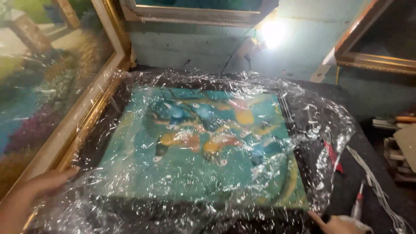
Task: The person cleans the back and front of a framed painting using a cloth and then wraps the entire frame in plastic film, cutting it to size with a utility knife.
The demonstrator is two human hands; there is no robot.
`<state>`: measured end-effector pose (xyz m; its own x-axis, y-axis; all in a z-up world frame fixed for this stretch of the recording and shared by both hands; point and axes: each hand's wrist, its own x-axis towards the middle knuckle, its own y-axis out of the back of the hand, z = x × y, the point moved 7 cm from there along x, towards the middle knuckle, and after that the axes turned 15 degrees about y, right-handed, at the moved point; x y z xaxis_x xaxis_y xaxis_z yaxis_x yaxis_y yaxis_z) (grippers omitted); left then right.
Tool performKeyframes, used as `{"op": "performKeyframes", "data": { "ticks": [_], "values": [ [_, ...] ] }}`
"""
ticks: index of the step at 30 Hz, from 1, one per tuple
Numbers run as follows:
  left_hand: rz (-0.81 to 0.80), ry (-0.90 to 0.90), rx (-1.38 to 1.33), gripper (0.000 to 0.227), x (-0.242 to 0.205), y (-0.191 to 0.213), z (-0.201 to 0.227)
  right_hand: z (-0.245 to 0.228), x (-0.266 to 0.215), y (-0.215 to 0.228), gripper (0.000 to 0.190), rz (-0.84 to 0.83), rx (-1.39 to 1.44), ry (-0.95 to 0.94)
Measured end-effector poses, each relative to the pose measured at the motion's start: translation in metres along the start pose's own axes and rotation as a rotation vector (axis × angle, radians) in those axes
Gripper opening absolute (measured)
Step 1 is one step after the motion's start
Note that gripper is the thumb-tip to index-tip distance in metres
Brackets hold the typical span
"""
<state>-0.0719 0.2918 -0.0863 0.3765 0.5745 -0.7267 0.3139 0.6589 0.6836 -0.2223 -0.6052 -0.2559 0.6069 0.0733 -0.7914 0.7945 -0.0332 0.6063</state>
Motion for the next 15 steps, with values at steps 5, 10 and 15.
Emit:
{"op": "performKeyframes", "data": {
  "ticks": [5,10,15],
  "values": [
    [0.019,-0.182,0.025,0.04,0.051,-0.016,-0.043,-0.199,-0.145,0.058,0.042,0.224,0.628,-0.281],
    [0.121,-0.211,-0.4,0.036,-0.122,-0.008,-0.061,-0.063,-0.073,-0.018,0.031,1.036,1.219,-0.161],
    [0.587,-0.13,0.106,0.062,-0.013,0.024,-0.123,-0.025,-0.205,0.024,0.049,0.948,0.555,-0.547]
  ]
}}
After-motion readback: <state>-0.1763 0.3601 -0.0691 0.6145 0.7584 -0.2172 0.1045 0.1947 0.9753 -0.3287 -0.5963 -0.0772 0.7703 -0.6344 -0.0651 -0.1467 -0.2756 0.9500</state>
